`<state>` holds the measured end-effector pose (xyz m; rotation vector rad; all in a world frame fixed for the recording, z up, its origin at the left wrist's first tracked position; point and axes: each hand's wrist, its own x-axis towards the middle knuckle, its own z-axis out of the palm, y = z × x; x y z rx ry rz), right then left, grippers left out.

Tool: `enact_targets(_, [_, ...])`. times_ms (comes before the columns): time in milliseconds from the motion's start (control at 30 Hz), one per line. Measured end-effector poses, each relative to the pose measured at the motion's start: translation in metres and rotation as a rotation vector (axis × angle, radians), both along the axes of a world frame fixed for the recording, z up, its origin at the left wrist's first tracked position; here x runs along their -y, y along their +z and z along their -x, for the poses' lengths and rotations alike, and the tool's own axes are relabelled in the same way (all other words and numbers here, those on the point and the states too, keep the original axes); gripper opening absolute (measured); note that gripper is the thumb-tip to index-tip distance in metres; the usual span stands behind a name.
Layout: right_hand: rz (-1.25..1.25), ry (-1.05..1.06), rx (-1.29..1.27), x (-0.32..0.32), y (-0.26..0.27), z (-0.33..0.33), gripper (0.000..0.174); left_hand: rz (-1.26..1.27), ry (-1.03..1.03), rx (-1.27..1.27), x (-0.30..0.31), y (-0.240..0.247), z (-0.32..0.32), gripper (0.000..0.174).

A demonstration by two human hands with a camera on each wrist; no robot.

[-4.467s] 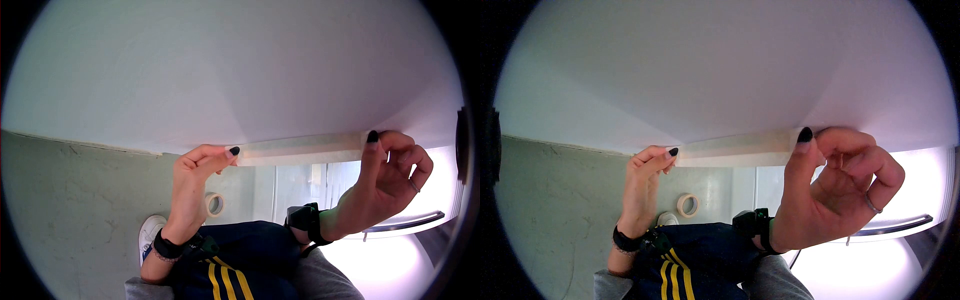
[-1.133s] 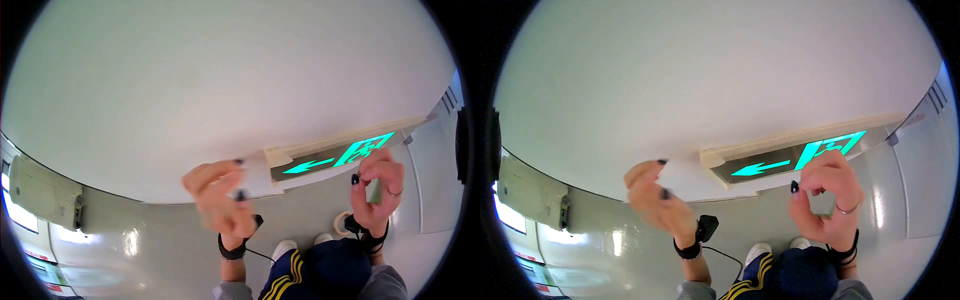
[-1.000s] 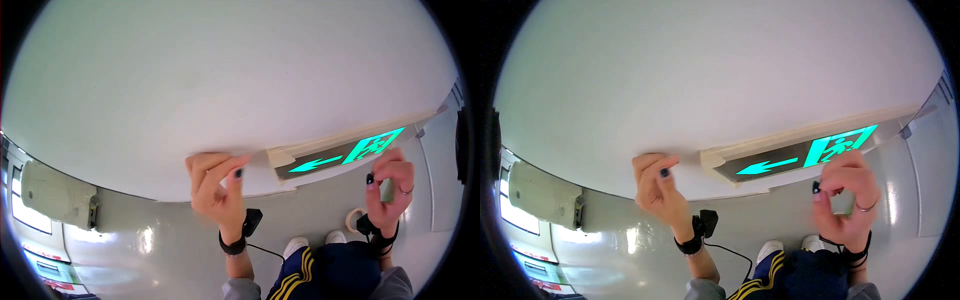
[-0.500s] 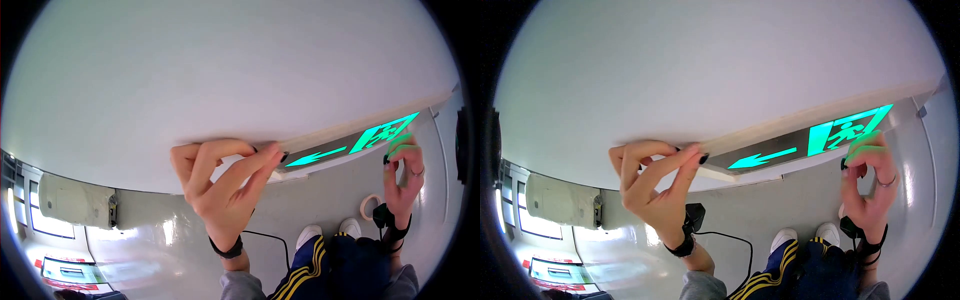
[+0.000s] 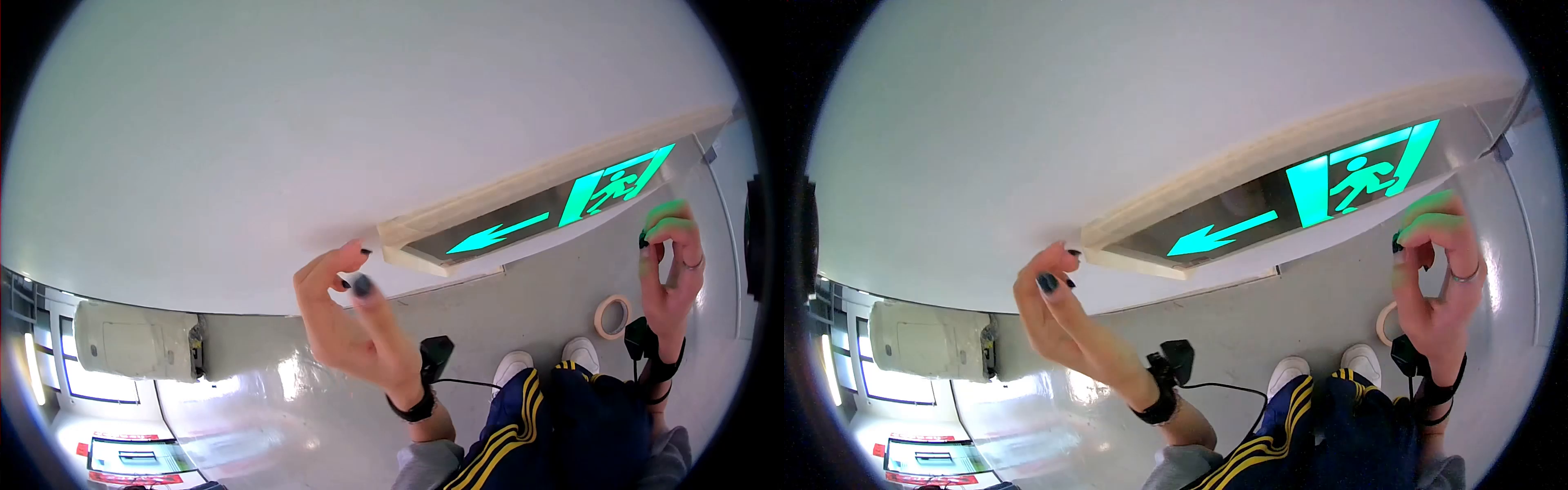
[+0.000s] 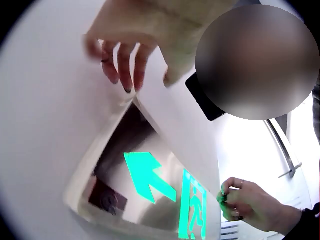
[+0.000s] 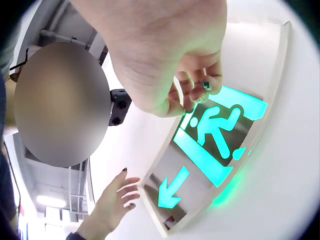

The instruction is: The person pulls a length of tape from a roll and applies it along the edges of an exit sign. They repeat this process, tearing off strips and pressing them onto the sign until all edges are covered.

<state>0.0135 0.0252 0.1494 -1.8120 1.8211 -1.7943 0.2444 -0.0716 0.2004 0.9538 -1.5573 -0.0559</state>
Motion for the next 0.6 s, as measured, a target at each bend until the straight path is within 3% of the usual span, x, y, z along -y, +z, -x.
enact_targets(33, [0.003,0.009,-0.003,0.0,-0.001,0.002,0.024,-0.09,0.042,-0.168,-0.001,-0.004,0.002,0.014])
enact_targets(100, [0.0,0.022,-0.007,0.0,-0.003,0.004,0.024,-0.147,0.139,-0.052,0.0,-0.007,0.007,0.013])
enact_targets(400, [-0.03,0.021,-0.067,0.001,-0.008,0.012,0.025,0.323,0.446,0.426,0.015,-0.018,0.017,0.004])
enact_targets(600, [-0.026,0.001,-0.043,0.002,-0.019,0.013,0.026,0.321,0.49,0.547,0.012,-0.015,0.01,0.005])
